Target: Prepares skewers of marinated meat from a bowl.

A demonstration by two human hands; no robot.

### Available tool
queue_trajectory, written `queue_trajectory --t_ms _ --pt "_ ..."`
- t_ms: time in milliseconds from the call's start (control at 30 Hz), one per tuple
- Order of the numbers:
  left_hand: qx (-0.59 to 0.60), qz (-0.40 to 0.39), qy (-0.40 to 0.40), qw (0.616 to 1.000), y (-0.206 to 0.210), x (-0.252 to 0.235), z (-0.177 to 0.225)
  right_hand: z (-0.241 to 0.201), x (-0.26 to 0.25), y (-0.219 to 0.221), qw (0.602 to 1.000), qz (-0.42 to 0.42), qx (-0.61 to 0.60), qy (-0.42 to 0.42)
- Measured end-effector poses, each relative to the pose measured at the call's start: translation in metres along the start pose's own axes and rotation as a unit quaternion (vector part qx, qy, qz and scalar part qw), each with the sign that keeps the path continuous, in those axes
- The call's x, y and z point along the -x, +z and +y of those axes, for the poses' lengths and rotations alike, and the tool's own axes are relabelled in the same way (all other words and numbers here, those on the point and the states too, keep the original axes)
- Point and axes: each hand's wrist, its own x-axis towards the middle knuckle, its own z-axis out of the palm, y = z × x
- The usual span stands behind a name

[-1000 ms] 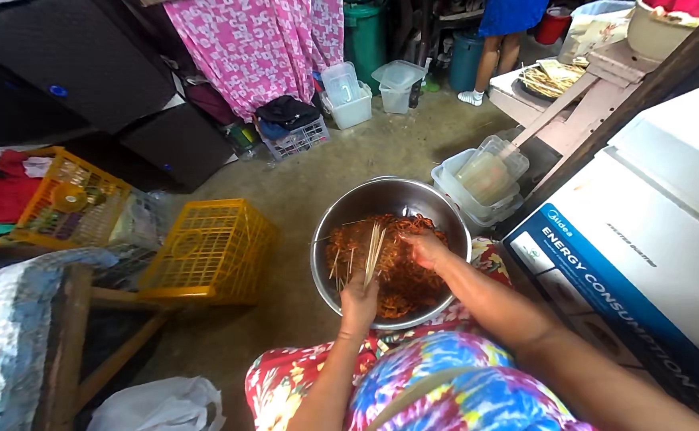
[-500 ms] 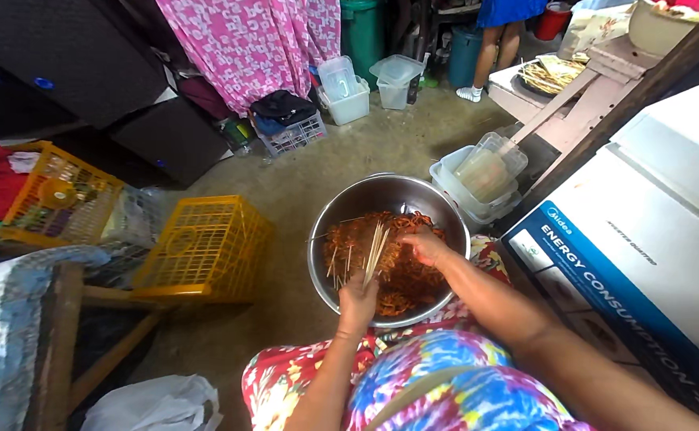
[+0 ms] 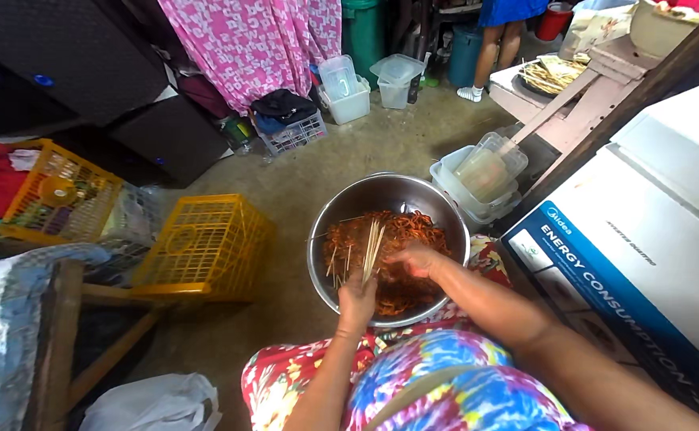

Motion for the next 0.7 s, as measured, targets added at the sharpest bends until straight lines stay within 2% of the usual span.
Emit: queue_trajectory --t_ms 200,467,567,700 --pt "-0.003 0.004 0.010 1.000 0.001 0.001 0.000 0.007 0.000 0.016 0.999 0.007 -0.036 0.011" --pt "-0.010 0.014 -0.003 1.000 0.002 0.000 0.000 0.008 0.000 0.017 1.000 0.006 -0.022 0.009" --pt "-0.008 0.014 -0.003 1.000 0.001 0.000 0.000 0.004 -0.002 0.010 0.998 0.036 -0.041 -0.019" --pt "-0.018 0.007 0.006 1.000 0.001 0.000 0.000 0.003 -0.002 0.009 0.998 0.058 -0.033 -0.016"
